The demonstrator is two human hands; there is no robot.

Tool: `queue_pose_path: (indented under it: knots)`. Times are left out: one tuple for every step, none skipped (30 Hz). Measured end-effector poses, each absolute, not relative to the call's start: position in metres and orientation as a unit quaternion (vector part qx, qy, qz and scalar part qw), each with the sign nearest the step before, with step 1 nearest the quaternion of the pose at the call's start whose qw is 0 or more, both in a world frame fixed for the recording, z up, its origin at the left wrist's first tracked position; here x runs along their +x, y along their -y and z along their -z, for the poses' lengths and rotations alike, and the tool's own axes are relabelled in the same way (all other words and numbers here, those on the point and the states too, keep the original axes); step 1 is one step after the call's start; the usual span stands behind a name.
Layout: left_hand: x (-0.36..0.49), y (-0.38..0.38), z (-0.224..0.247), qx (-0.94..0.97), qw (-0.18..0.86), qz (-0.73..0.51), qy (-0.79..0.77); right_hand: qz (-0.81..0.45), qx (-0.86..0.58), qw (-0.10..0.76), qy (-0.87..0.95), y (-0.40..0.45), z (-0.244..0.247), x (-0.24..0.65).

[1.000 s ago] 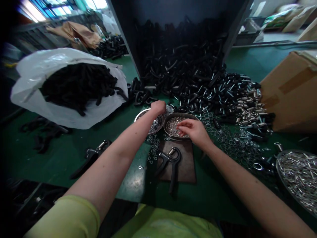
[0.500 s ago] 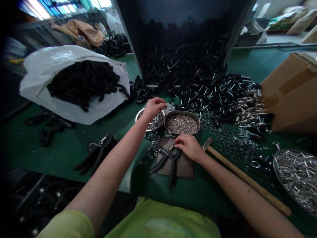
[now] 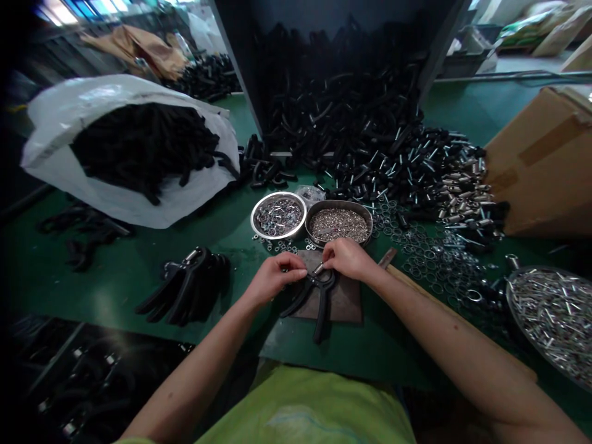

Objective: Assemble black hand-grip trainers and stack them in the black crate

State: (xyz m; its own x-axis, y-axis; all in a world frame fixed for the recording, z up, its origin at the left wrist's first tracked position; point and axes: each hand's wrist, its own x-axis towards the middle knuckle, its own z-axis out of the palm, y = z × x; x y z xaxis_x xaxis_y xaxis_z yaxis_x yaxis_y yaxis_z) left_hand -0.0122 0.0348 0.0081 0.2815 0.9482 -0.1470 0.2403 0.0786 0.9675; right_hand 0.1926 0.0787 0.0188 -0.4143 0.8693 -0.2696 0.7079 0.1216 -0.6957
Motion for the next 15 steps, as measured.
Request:
queue_pose_path:
  knots:
    - [-0.01, -0.031, -0.006, 0.627, 0.501, -0.323, -0.502, -0.407, -0.533, 0.09, 0.736, -0.08, -0.019, 0.191]
    - [-0.007, -0.029, -0.005, 0.657, 0.468, -0.313, -0.501, -0.419, -0.533, 0.079, 0.731, -0.082, -0.019, 0.19]
    - [-0.004, -0.026, -0.003, 0.68, 0.442, -0.301, -0.502, -0.431, -0.531, 0.072, 0.726, -0.082, -0.019, 0.189]
    - [-0.001, -0.025, -0.001, 0.696, 0.423, -0.286, -0.504, -0.439, -0.528, 0.067, 0.724, -0.083, -0.018, 0.188]
    - [0.002, -0.023, 0.0, 0.708, 0.41, -0.271, -0.507, -0.443, -0.525, 0.068, 0.723, -0.082, -0.017, 0.188]
    - [0.004, -0.022, 0.002, 0.716, 0.4, -0.26, -0.51, -0.443, -0.522, 0.074, 0.725, -0.08, -0.017, 0.188]
    - [0.006, -0.021, 0.003, 0.72, 0.391, -0.253, -0.515, -0.44, -0.521, 0.082, 0.727, -0.077, -0.016, 0.189]
    - [0.008, -0.02, 0.005, 0.721, 0.384, -0.251, -0.519, -0.433, -0.522, 0.095, 0.729, -0.072, -0.016, 0.193]
    - [0.008, -0.02, 0.006, 0.72, 0.379, -0.252, -0.523, -0.423, -0.526, 0.111, 0.73, -0.065, -0.017, 0.198]
    - [0.009, -0.02, 0.007, 0.718, 0.378, -0.255, -0.525, -0.407, -0.534, 0.128, 0.73, -0.057, -0.017, 0.205]
    - [0.01, -0.02, 0.008, 0.715, 0.381, -0.257, -0.527, -0.383, -0.546, 0.144, 0.731, -0.048, -0.018, 0.216]
    - [0.01, -0.02, 0.008, 0.71, 0.386, -0.259, -0.529, -0.346, -0.563, 0.155, 0.734, -0.037, -0.018, 0.228]
    - [0.01, -0.021, 0.008, 0.707, 0.393, -0.258, -0.529, -0.298, -0.584, 0.159, 0.738, -0.026, -0.018, 0.243]
    - [0.011, -0.023, 0.008, 0.705, 0.4, -0.253, -0.528, -0.237, -0.608, 0.153, 0.742, -0.013, -0.016, 0.26]
    - [0.011, -0.024, 0.007, 0.706, 0.406, -0.245, -0.526, -0.169, -0.632, 0.135, 0.744, -0.001, -0.013, 0.276]
